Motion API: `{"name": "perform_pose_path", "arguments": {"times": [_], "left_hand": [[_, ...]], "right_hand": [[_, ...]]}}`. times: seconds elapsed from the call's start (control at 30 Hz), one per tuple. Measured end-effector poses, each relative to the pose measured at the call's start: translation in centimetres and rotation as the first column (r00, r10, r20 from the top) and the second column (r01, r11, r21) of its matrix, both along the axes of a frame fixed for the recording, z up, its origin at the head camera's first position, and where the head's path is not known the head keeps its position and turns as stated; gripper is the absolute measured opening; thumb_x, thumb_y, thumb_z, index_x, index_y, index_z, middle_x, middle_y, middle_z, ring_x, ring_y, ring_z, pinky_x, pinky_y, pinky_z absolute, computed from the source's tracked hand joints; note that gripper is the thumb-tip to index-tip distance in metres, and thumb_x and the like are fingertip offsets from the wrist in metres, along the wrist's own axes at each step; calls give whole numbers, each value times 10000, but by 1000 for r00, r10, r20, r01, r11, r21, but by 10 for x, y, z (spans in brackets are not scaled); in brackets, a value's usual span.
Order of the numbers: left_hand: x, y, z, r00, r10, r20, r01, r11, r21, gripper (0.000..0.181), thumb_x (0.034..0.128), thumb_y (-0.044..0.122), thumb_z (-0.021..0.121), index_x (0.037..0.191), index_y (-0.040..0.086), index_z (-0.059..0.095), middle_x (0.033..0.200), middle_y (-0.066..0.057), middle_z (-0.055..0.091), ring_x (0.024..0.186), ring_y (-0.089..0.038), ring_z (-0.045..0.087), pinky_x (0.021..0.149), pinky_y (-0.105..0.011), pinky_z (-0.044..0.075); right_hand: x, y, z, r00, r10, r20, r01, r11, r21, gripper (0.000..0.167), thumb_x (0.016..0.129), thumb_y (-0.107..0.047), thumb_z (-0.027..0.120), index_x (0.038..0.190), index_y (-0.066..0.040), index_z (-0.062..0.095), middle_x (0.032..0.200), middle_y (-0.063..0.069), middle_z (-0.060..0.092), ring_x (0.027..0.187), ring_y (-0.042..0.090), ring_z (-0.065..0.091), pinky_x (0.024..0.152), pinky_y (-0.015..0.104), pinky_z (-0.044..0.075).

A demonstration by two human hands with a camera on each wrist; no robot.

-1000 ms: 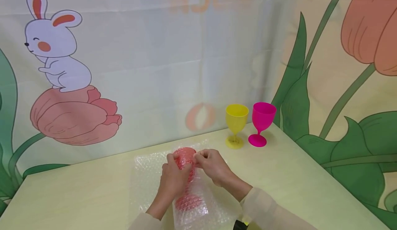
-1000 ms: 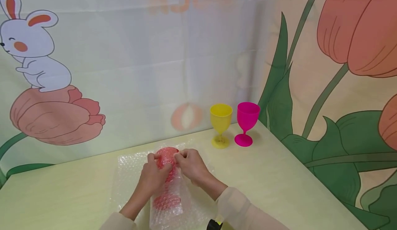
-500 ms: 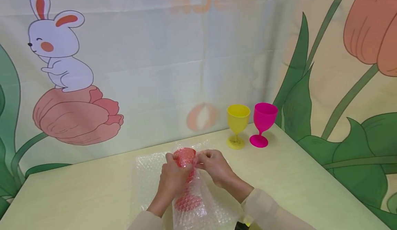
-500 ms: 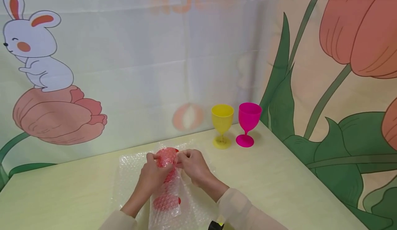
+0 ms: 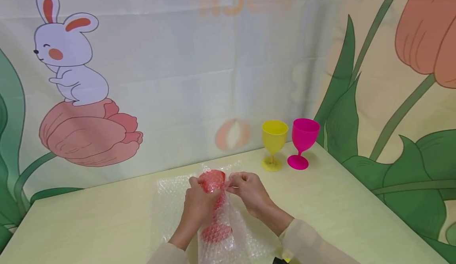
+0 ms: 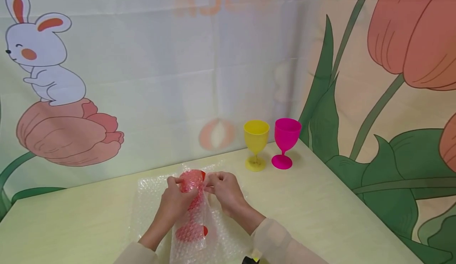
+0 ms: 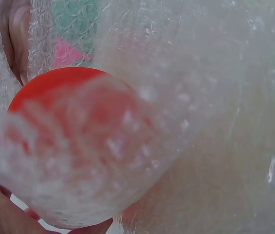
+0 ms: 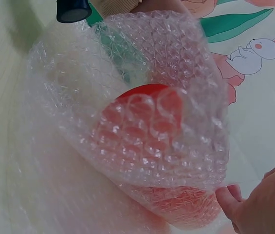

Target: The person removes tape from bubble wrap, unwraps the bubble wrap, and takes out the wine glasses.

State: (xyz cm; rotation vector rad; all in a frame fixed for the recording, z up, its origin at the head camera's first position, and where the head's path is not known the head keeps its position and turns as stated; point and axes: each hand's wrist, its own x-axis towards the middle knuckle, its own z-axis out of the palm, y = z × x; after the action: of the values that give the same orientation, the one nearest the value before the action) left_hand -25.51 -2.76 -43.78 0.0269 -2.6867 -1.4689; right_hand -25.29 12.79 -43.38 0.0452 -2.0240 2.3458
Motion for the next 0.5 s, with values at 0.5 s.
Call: {"name": "perform_pose_path", "arguments": {"times": [0.5], "left_hand": [[1,-1,-2,1000,19,11,-19,999,34,718,815,212,762,1378,-5,375,1224,-237,568,1063,-384,627,841,-494,594]], "right_hand": [[11,4,-3,988,-146,47,141,985,94,245,1071,-170,531,1130,58,598,1023,150,618,1018,321,676,982,411,539]]}}
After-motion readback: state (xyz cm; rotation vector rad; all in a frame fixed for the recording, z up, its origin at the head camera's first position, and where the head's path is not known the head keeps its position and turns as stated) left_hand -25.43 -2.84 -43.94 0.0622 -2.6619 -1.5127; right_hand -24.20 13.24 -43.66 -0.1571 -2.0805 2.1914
